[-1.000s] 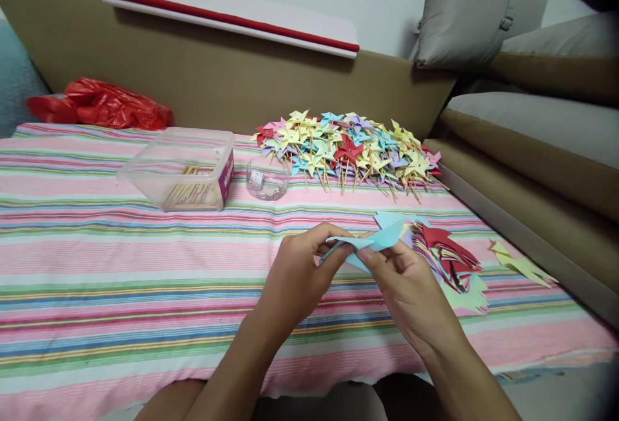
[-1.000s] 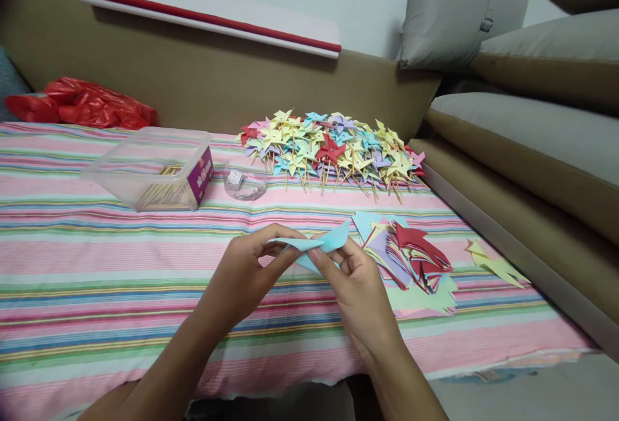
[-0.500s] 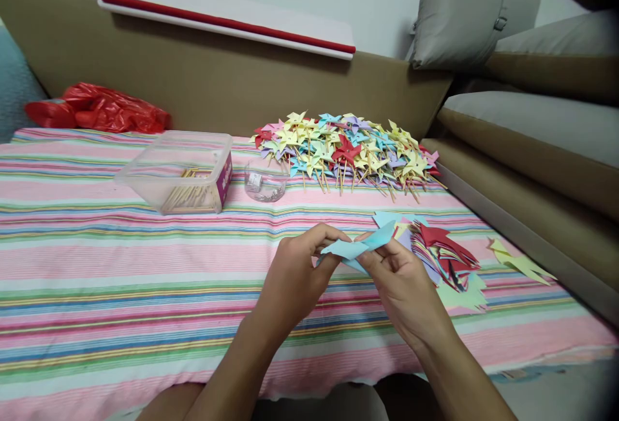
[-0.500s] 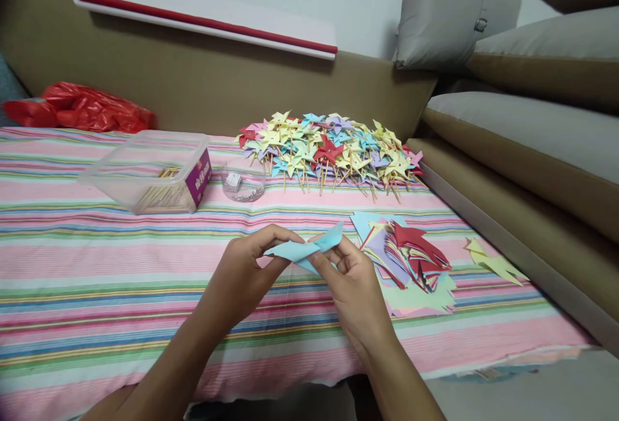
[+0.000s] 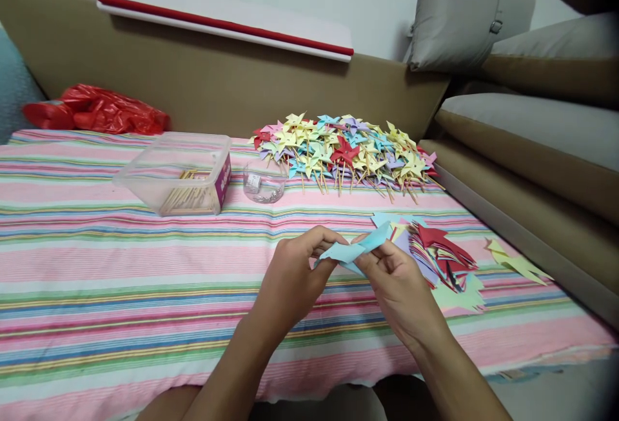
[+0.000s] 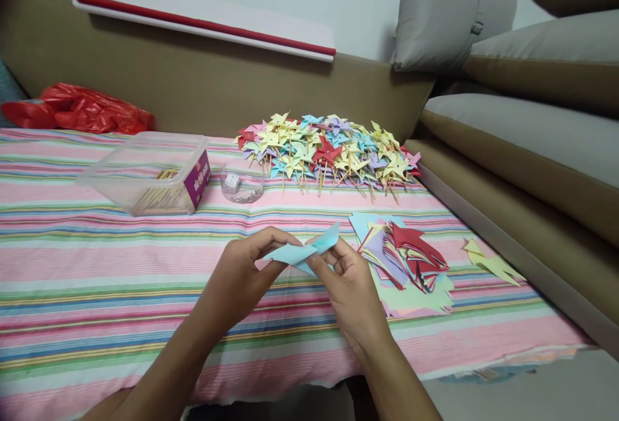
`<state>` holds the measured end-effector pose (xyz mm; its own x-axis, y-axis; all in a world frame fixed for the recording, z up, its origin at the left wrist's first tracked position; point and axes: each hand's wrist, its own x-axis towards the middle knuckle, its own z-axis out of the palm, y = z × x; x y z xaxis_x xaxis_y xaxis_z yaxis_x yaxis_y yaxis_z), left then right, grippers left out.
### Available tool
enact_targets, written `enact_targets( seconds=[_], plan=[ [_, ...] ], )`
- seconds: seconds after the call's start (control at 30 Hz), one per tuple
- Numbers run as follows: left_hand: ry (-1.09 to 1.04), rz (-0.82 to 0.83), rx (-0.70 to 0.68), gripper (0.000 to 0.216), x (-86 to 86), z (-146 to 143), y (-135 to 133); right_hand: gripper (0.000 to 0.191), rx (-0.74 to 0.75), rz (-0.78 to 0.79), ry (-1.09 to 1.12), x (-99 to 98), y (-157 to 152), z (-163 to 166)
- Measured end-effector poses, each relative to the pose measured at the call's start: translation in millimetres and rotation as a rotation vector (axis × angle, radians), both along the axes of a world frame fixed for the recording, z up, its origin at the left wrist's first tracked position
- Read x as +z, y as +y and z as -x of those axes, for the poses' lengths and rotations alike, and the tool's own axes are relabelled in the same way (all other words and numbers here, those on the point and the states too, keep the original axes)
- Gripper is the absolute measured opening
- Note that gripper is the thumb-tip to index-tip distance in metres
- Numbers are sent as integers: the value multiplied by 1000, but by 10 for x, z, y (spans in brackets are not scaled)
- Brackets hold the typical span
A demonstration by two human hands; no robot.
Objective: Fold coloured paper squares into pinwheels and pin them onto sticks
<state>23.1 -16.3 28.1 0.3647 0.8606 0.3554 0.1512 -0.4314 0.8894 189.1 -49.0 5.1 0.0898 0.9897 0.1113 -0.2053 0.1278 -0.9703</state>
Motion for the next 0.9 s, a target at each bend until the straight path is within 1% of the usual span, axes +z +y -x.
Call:
enact_targets(
  seconds=[0.23,0.37,0.5,0.7,0.9],
  plan=[
    [7,7,5,26,-4,18,1,17,3,14,-18,-4,-8,-7],
    [13,8,6,29,5,22,0,14,8,3,-11,4,-4,-7],
    [23,1,6,30,9,21,-8,16,21,-7,-9,2,3,-3],
    [14,-15,0,29,-9,20,5,14,14,-16,-14,2,-3,1],
    [14,-14,-3,26,3,24,5,15,38,-24,-16,20,-2,2]
  ],
)
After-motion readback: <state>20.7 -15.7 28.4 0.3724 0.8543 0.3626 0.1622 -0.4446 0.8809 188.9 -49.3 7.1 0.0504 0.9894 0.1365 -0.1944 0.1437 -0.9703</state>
